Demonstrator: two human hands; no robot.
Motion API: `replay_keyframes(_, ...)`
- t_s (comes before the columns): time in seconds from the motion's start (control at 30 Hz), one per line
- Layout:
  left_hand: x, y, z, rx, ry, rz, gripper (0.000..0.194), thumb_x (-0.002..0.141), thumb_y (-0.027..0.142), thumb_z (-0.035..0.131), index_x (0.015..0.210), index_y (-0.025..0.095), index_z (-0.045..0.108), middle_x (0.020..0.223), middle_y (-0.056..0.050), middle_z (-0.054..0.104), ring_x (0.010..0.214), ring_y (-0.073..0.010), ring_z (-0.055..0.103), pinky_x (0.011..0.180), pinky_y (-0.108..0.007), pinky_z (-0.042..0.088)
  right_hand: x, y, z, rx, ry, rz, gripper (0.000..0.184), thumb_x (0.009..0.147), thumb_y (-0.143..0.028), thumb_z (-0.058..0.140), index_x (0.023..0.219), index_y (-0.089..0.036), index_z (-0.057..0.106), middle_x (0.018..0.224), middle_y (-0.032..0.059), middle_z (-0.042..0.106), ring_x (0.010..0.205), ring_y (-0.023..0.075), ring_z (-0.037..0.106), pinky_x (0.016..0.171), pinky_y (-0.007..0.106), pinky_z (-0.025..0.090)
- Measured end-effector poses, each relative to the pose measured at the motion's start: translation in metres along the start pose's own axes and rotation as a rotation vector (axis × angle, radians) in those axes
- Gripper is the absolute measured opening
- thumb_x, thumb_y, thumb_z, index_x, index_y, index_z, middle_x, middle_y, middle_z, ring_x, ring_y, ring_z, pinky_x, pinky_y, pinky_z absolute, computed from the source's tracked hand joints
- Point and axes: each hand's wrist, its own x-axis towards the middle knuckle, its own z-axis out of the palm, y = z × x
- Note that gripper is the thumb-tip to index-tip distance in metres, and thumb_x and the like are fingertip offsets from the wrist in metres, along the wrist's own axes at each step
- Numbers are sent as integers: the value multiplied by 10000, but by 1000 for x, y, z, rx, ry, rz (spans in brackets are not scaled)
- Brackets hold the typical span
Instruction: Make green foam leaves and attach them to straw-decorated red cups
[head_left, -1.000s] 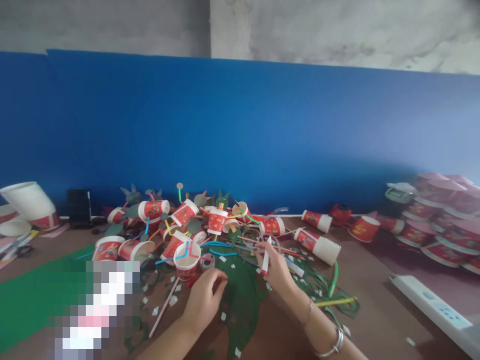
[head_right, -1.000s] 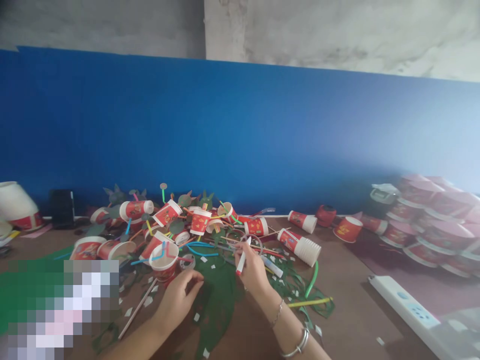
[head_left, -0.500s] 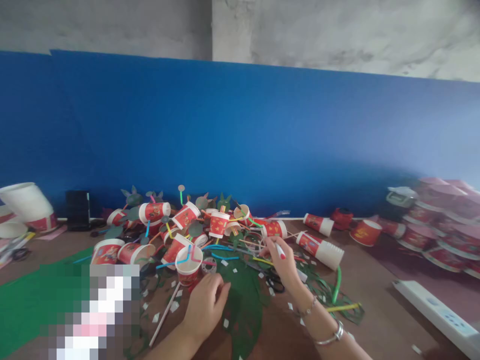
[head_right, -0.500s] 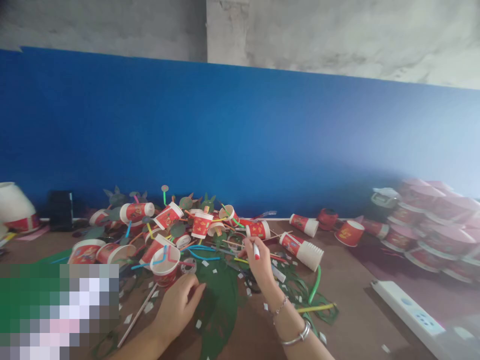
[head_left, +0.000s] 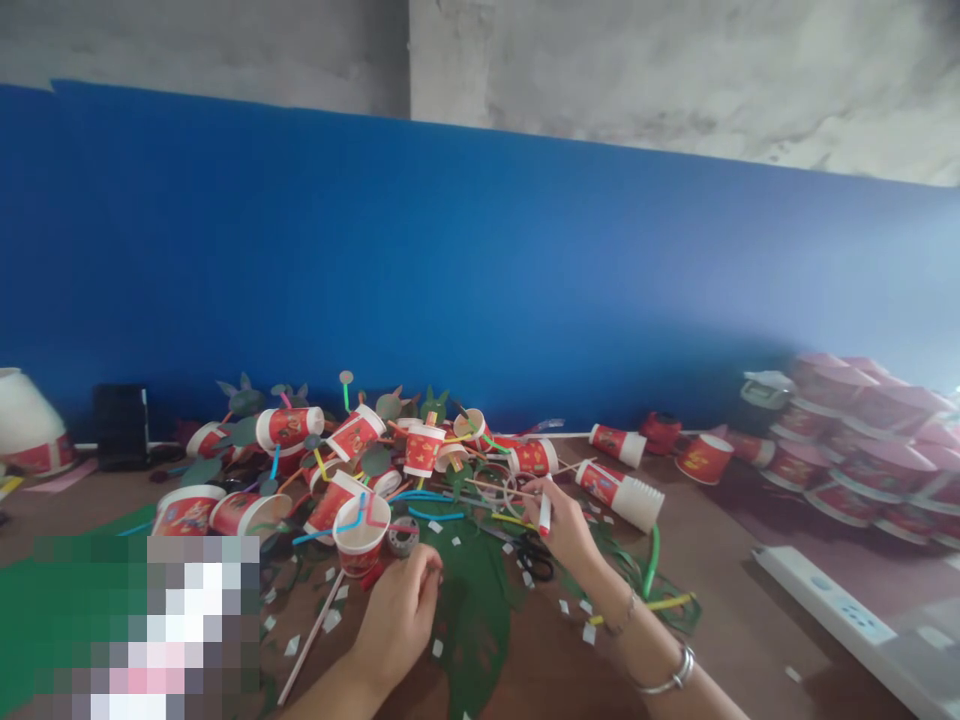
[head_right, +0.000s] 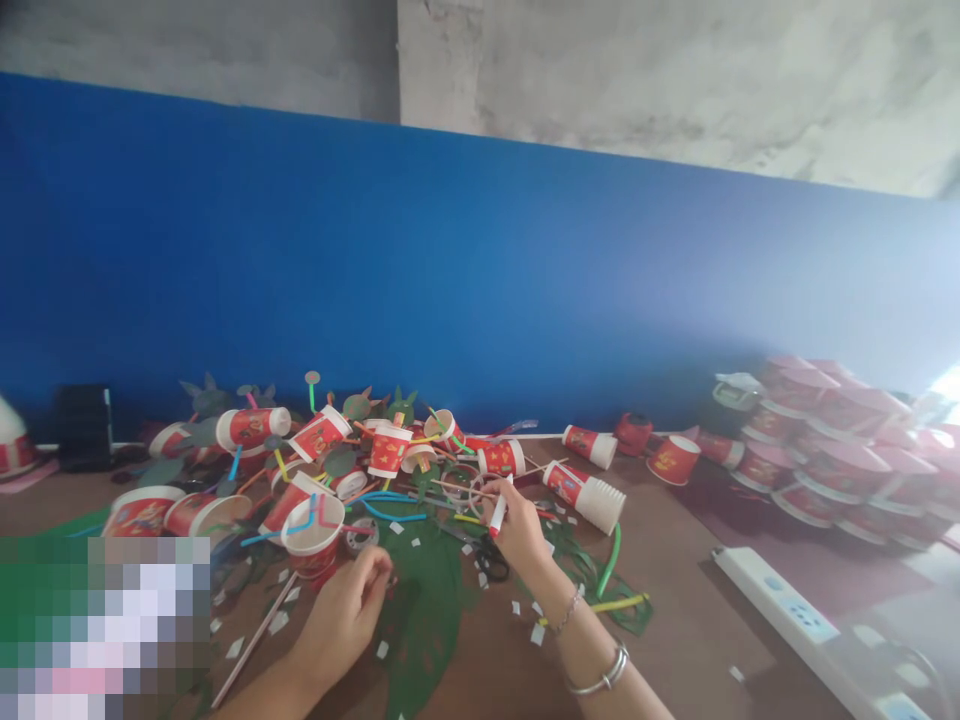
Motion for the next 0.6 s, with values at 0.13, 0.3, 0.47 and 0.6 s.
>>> replay_keyframes(0.13,2,7,-6,-50,-31,51,227,870,98,337,975,204,508,814,-43,626,775,-193,590,711,-296,425,0,2,8,-63,-35,-71,188,773,-213,482,940,-185,564,716,31,681,676,195,641,652,274,468)
replay_keyframes(0.3,2,15,-12,-23,-158,113,267,774,19,344,808,189,548,753,-39,604,748,-201,550,702,-321,401,0,-4,27,-182,-139,-146,248,752,-138,489,979,-195,571,934,71,673,889,221,633,781,309,466)
replay_keyframes(0.47,1,18,-8,-2,-253,205,247,699,7,396,749,182,563,739,-42,607,741,-197,531,682,-313,383,-3,-17,43,-220,-229,-195,287,737,-85,492,990,-195,571,950,75,650,889,206,615,796,297,454)
replay_keyframes(0.6,2,19,-6,14,-266,275,267,675,7,426,792,194,578,787,-38,630,778,-191,536,708,-304,392,-13,-22,54,-248,-328,-255,341,708,-96,539,1032,-198,575,960,73,632,893,214,598,803,307,443)
